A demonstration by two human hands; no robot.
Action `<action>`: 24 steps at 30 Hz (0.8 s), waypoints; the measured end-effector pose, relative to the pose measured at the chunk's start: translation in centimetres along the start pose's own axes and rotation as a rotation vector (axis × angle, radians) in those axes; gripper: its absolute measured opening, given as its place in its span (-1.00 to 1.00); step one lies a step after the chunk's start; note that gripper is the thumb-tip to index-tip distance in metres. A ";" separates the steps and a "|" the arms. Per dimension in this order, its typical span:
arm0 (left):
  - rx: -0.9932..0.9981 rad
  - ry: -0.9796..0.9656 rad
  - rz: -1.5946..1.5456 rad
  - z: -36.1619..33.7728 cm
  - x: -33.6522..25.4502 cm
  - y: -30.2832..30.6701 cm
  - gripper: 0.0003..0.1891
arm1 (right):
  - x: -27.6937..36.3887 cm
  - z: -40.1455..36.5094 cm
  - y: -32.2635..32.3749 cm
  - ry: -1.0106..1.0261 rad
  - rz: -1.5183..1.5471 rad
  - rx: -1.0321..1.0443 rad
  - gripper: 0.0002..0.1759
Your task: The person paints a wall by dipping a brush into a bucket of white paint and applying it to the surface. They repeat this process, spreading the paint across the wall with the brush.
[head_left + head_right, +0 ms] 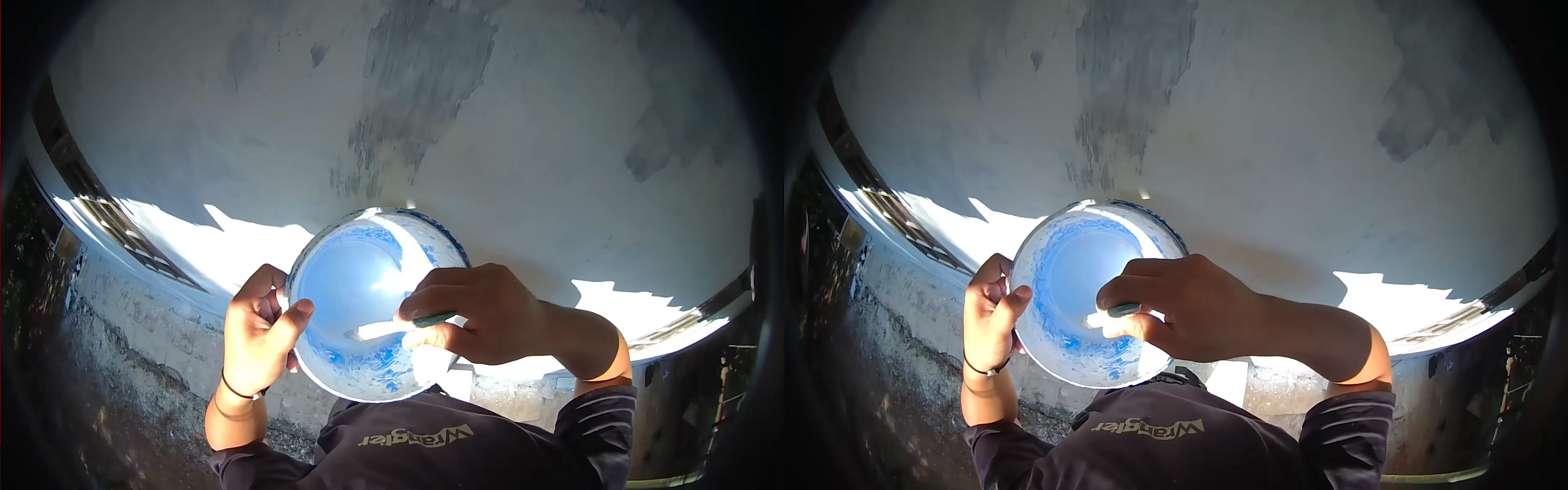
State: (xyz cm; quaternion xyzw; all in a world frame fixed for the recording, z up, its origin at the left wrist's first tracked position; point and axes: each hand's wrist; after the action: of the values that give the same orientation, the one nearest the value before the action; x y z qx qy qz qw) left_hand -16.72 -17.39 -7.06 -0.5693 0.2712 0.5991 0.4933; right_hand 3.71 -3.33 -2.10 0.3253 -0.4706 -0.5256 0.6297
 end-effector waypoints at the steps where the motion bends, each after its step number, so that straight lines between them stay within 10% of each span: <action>1: -0.010 0.024 0.005 -0.1 0.2 -0.2 -0.84 | -0.1 -0.1 -0.5 -0.006 0.024 0.008 -0.76; 11: -0.024 0.106 -0.076 -0.2 2.1 -0.8 -0.85 | -1.1 -0.7 -3.0 -0.084 0.038 0.241 -0.76; 14: -0.026 0.149 -0.101 -0.1 2.5 -0.7 -0.86 | -1.3 -0.6 -3.3 -0.175 0.001 -0.123 -0.73; 24: -0.046 0.191 -0.126 0.9 2.9 0.7 -0.84 | -2.5 0.8 -6.1 -0.126 -0.097 -0.258 -0.71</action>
State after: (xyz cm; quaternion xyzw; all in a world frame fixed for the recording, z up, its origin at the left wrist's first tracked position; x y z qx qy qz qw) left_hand -17.32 -16.02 -9.80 -0.6509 0.2671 0.5159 0.4887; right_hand 0.77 -2.28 -7.95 0.2304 -0.4215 -0.6309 0.6092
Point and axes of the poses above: each hand's wrist, its own z-axis towards the middle knuckle, its own y-axis out of the back of the hand, x = y × z, and after that the axes turned 15 degrees about -z, right-handed
